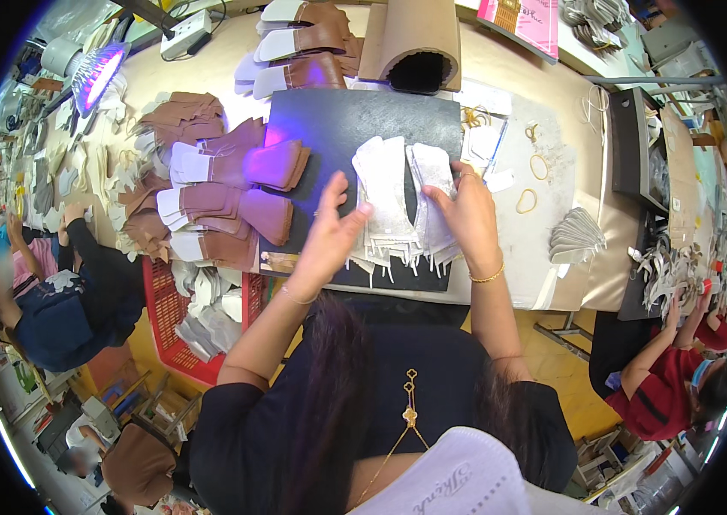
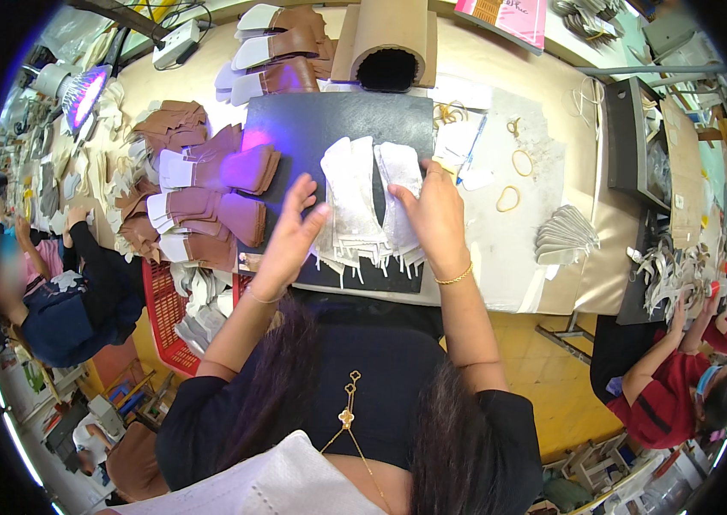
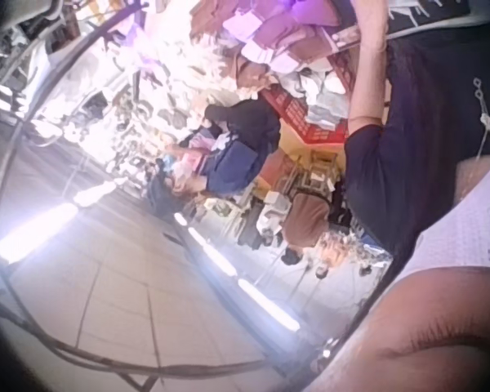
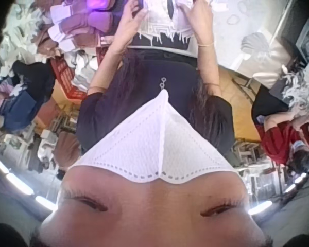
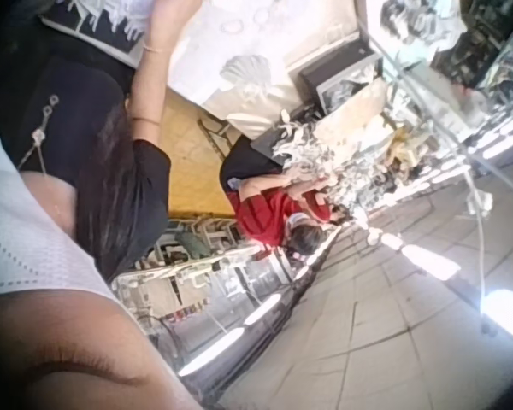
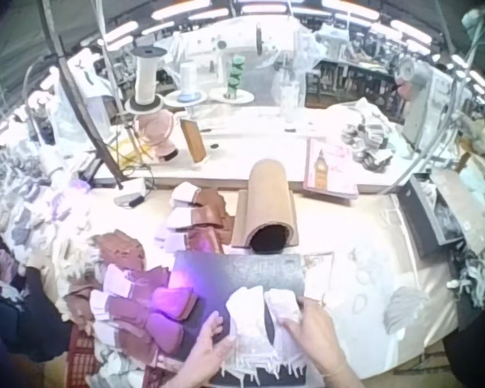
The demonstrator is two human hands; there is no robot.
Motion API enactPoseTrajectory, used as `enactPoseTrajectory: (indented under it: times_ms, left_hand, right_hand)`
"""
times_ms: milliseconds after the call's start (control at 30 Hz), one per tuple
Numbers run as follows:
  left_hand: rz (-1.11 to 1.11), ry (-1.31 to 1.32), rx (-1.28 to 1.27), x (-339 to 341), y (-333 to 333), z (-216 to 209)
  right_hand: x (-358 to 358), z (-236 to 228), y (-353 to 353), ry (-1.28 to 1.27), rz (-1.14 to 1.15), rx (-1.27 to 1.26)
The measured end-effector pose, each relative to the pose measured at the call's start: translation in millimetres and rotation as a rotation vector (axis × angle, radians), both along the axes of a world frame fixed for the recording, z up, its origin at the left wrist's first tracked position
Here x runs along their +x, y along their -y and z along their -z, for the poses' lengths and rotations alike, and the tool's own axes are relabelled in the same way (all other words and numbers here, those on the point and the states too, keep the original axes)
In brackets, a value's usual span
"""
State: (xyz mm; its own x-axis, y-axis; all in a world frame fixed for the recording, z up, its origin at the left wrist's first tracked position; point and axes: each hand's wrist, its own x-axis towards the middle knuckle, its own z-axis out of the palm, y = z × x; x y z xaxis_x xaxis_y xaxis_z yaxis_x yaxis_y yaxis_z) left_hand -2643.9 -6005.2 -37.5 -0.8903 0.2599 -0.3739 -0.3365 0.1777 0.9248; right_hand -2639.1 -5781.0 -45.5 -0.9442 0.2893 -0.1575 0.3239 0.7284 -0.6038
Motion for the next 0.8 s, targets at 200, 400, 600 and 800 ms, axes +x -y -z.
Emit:
enactPoseTrajectory:
  times_ms: [200, 400, 600, 800]
  left_hand:
    - [-0.126, 0.541, 0.419, -36.4, 7.5, 9.0]
    - [0.231, 0.133, -0.095, -35.2, -20.0, 14.8]
    - [0.201, -0.46, -0.527, -11.7, -42.0, 22.1]
    - [0.193, -0.39, -0.441, -27.0, -32.7, -11.1]
  right_hand:
    - [-3.9, -3.4, 11.6, 0.059, -0.104, 0.052]
    - [10.5, -11.5, 22.9, -0.027, -0.227, -0.124]
    - [13.0, -23.0, 20.7, -0.009, -0.44, 0.012]
    - [3.4, -46.8, 19.4, 0.024, -0.446, 0.176]
